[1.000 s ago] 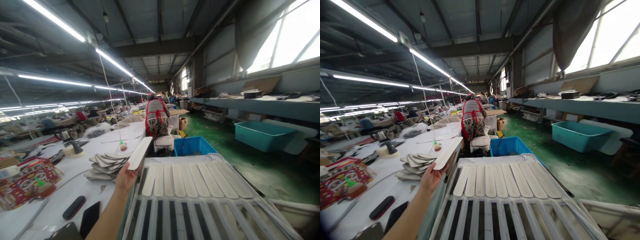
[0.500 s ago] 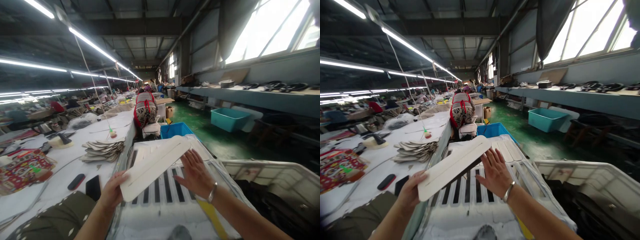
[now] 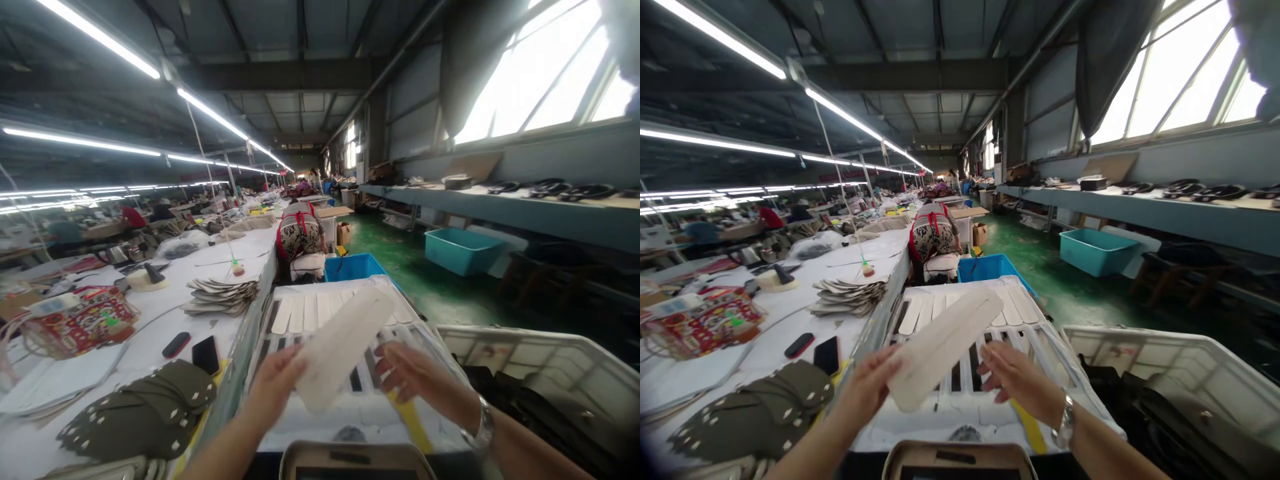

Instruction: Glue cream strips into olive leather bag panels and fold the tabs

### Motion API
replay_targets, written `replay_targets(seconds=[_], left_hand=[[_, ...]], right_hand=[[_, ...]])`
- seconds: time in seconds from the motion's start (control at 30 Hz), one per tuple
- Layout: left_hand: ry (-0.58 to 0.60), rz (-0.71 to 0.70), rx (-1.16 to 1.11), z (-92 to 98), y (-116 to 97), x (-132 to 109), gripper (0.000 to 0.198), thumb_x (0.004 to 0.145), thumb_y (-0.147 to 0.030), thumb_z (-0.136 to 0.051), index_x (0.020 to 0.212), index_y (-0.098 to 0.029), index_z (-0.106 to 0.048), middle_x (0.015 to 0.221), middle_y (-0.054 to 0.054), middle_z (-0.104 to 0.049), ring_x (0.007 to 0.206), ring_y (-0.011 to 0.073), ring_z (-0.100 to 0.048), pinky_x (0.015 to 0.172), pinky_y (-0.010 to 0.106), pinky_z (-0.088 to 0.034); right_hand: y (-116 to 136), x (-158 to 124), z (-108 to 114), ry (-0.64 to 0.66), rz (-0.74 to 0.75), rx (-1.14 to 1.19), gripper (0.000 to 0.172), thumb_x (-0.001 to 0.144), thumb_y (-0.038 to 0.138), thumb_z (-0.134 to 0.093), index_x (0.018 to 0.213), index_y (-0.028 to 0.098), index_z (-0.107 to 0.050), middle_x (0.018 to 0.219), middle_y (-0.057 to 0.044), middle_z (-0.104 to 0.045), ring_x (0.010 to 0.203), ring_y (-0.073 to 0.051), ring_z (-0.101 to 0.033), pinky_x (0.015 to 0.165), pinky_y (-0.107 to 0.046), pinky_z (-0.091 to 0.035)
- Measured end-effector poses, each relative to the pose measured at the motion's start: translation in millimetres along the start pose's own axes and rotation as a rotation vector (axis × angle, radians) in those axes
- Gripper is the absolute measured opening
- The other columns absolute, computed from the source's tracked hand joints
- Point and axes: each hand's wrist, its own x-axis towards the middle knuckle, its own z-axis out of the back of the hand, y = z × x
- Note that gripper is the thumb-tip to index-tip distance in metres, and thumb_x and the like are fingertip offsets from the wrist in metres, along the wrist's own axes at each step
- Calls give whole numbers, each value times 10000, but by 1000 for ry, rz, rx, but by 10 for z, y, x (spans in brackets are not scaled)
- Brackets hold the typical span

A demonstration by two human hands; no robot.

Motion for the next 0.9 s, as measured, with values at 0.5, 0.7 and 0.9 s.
replay_targets(seconds=[0.5,0.7,0.9], left_hand=[[484,-596,767,-600,468,-570,659,670,-560,-646,1165,-145,-517,1395,185,-340,1267,336,-346,1016,446,-363],[-468,-9,441,361,734,-784,356,839,-452,-471,1040,-168,-549,982,78,-594,939,215,-566,724,306,-487],[-374,279,278,382,1343,-1098,398,797,-475,-516,1027,-151,-546,901,57,-625,861,204,-593,741,316,-479]], right_hand=[[-157,-181,-268,-361,372,-184,489,730,237,-573,1202,193,-451,1133,-76,-576,1040,-248,-537,926,-442,-424],[-506,-131,-155,-124,436,-225,563,769,269,-562,1296,196,-377,1168,-84,-569,1078,-251,-532,915,-424,-459],[-788,-110,-396,-14,519,-487,725,764,147,-489,1402,241,-157,1363,-88,-373,1233,-236,-390,1028,-433,-360]])
